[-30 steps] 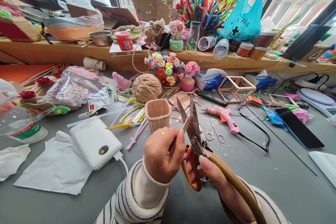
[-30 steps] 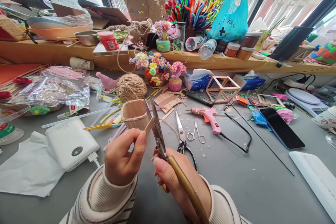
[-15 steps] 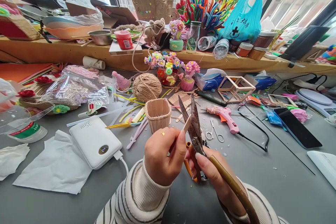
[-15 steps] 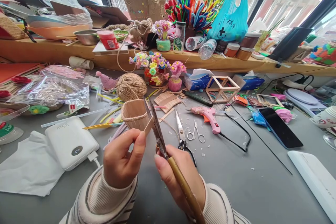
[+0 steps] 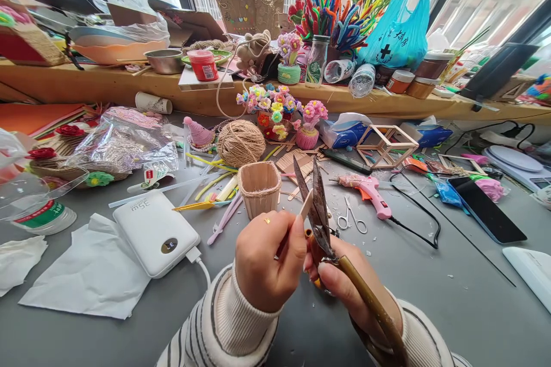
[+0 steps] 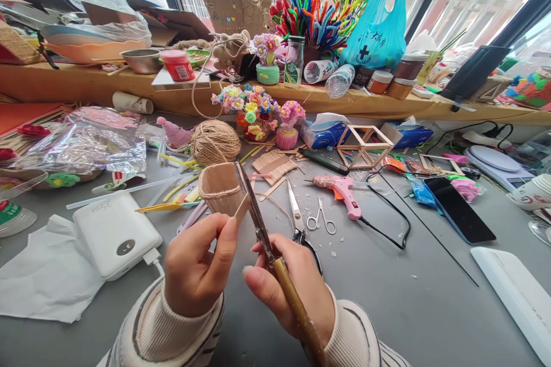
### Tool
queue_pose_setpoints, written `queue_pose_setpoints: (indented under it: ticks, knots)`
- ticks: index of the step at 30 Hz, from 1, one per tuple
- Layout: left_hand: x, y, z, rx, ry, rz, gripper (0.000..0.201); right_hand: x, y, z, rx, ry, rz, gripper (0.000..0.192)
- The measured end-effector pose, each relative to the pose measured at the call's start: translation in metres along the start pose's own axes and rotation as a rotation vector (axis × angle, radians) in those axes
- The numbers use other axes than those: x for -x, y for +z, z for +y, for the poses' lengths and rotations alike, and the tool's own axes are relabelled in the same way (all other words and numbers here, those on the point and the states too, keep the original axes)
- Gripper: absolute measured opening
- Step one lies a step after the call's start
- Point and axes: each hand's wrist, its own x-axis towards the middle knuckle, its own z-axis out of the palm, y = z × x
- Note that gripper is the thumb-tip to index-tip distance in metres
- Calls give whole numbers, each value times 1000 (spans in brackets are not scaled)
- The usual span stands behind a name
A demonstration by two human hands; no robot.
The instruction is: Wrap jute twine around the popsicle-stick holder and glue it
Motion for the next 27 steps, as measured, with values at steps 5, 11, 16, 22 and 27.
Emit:
queue_pose_setpoints:
  ticks: [5, 11, 16, 22, 27]
  knots:
    - [0, -1, 3, 42, -37, -21, 24, 0, -1, 4, -46, -34, 20, 58]
    - [1, 0, 4, 32, -68, -19, 23, 1, -1, 10, -6, -43, 2, 75]
    - [0, -1, 4, 57, -96, -20, 25, 0, -1, 16, 27, -59, 12, 88]
    - [-1, -1, 4, 134, -132, -24, 26, -1, 0, 11, -32, -28, -14, 94]
    - [-2, 0, 4, 227, -188, -40, 29, -1, 0, 8, -77, -35, -55, 93]
